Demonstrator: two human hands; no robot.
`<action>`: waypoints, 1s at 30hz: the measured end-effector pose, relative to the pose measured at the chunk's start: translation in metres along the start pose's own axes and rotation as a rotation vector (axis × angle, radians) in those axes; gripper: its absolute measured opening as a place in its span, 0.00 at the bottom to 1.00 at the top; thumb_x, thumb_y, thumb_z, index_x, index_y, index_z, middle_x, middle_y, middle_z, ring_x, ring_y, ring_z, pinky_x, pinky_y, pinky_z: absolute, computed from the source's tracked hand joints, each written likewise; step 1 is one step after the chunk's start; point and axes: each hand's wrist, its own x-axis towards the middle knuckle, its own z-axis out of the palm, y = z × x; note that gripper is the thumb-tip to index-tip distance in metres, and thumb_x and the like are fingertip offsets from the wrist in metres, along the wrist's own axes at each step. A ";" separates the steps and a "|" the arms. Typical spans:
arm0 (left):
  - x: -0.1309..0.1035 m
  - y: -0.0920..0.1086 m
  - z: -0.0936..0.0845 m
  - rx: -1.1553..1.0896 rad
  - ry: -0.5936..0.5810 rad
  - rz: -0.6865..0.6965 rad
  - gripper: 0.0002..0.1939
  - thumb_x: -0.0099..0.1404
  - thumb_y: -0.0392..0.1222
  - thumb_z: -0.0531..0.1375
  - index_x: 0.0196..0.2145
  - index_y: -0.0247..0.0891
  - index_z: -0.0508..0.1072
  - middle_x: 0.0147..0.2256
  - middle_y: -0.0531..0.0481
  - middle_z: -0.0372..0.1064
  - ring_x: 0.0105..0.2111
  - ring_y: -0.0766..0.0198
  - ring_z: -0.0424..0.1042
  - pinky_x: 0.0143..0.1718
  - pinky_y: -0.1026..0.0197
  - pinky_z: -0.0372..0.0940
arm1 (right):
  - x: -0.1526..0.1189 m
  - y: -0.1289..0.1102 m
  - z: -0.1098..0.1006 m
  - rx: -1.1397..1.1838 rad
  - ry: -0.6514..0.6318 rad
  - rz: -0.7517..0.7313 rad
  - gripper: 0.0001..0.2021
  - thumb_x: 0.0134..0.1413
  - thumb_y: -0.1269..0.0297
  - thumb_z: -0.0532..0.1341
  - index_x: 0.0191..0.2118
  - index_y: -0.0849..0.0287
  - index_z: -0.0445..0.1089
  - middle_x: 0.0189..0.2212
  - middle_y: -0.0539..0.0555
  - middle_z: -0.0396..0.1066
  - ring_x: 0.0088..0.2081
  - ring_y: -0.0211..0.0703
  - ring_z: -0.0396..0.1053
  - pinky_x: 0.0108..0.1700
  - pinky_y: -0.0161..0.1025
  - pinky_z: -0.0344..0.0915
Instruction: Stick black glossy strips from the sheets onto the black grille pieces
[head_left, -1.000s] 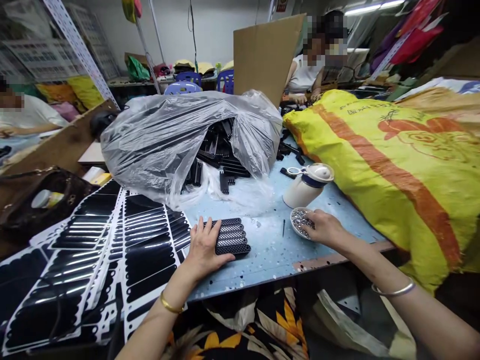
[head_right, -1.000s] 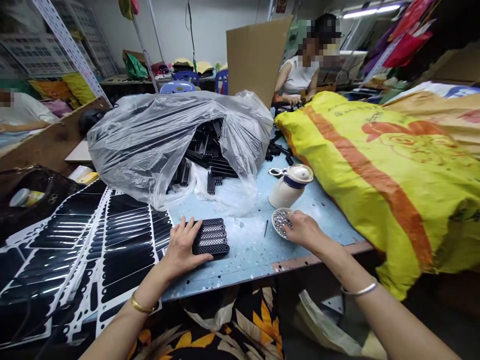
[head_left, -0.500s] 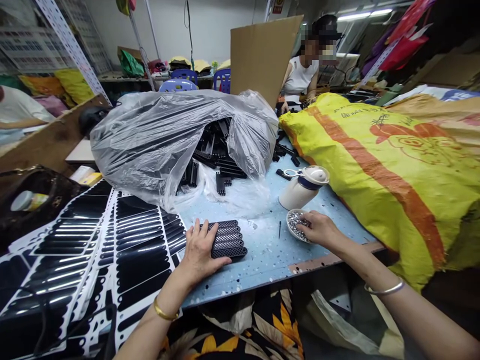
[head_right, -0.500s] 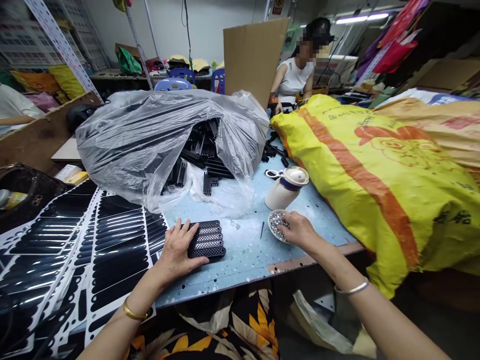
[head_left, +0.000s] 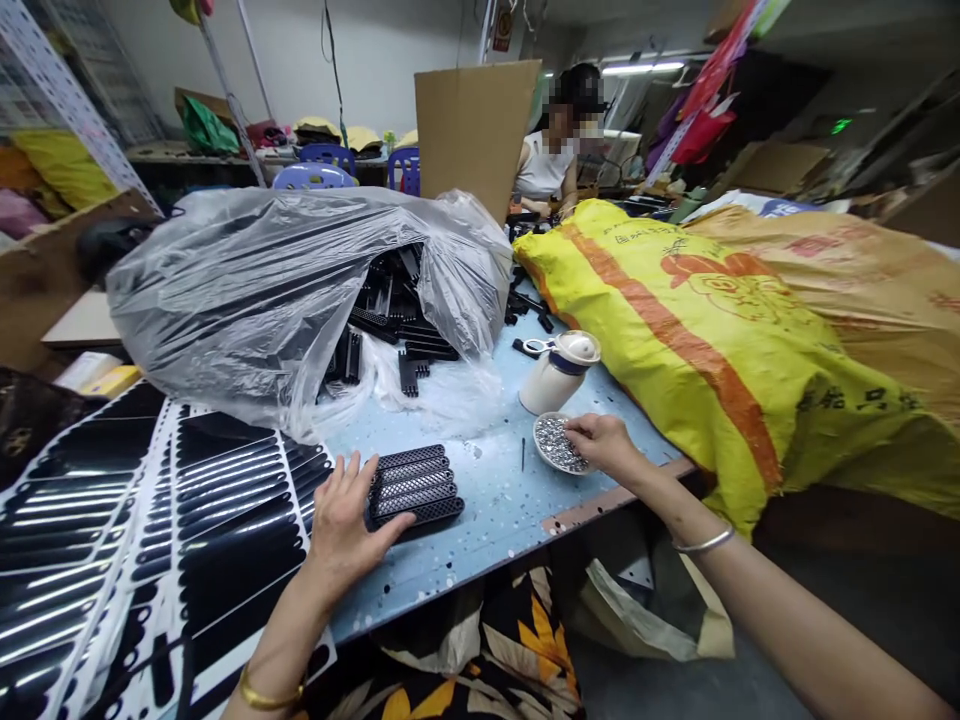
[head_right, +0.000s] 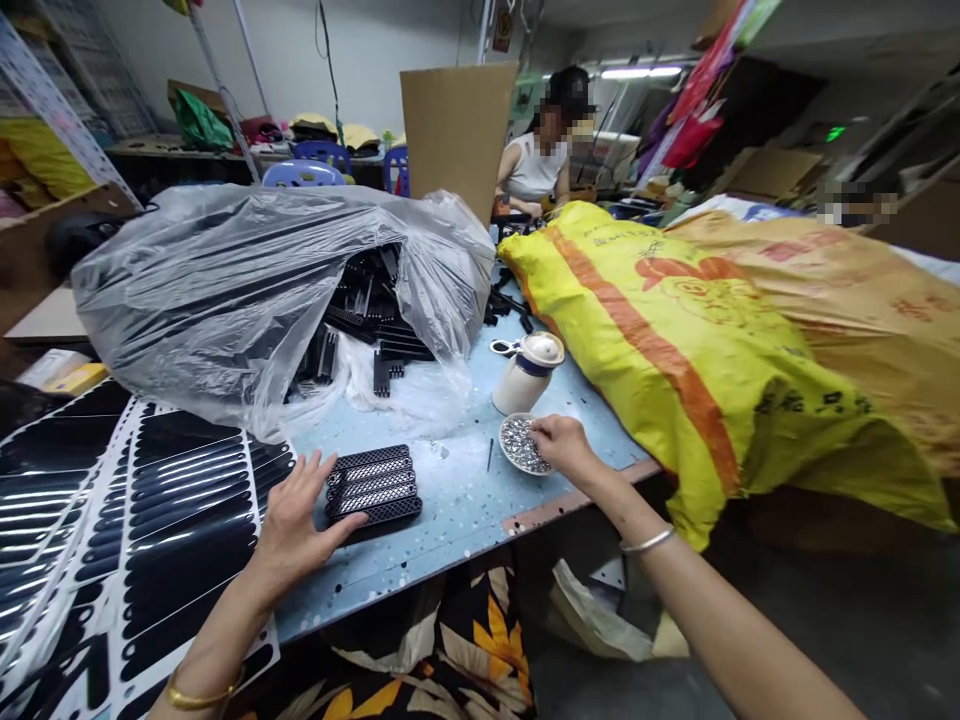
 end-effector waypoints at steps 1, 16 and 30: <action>-0.002 -0.003 0.001 -0.002 0.021 -0.005 0.39 0.57 0.60 0.67 0.60 0.34 0.68 0.60 0.27 0.67 0.63 0.31 0.61 0.56 0.34 0.62 | -0.001 -0.001 -0.002 0.016 0.003 0.009 0.10 0.51 0.68 0.59 0.31 0.58 0.80 0.23 0.53 0.78 0.26 0.46 0.75 0.30 0.38 0.69; 0.017 0.005 -0.010 -0.105 -0.130 -0.056 0.26 0.61 0.33 0.57 0.57 0.40 0.73 0.60 0.37 0.69 0.63 0.37 0.63 0.57 0.35 0.62 | -0.023 -0.207 0.063 0.200 -0.309 -0.622 0.10 0.54 0.75 0.59 0.32 0.58 0.78 0.30 0.54 0.75 0.33 0.43 0.73 0.38 0.37 0.67; 0.032 0.007 -0.011 -0.050 -0.220 -0.049 0.20 0.63 0.31 0.55 0.49 0.41 0.78 0.58 0.38 0.71 0.60 0.37 0.66 0.55 0.34 0.63 | -0.008 -0.195 0.075 0.142 -0.271 -0.636 0.13 0.55 0.78 0.59 0.39 0.58 0.79 0.32 0.55 0.75 0.35 0.43 0.73 0.40 0.38 0.68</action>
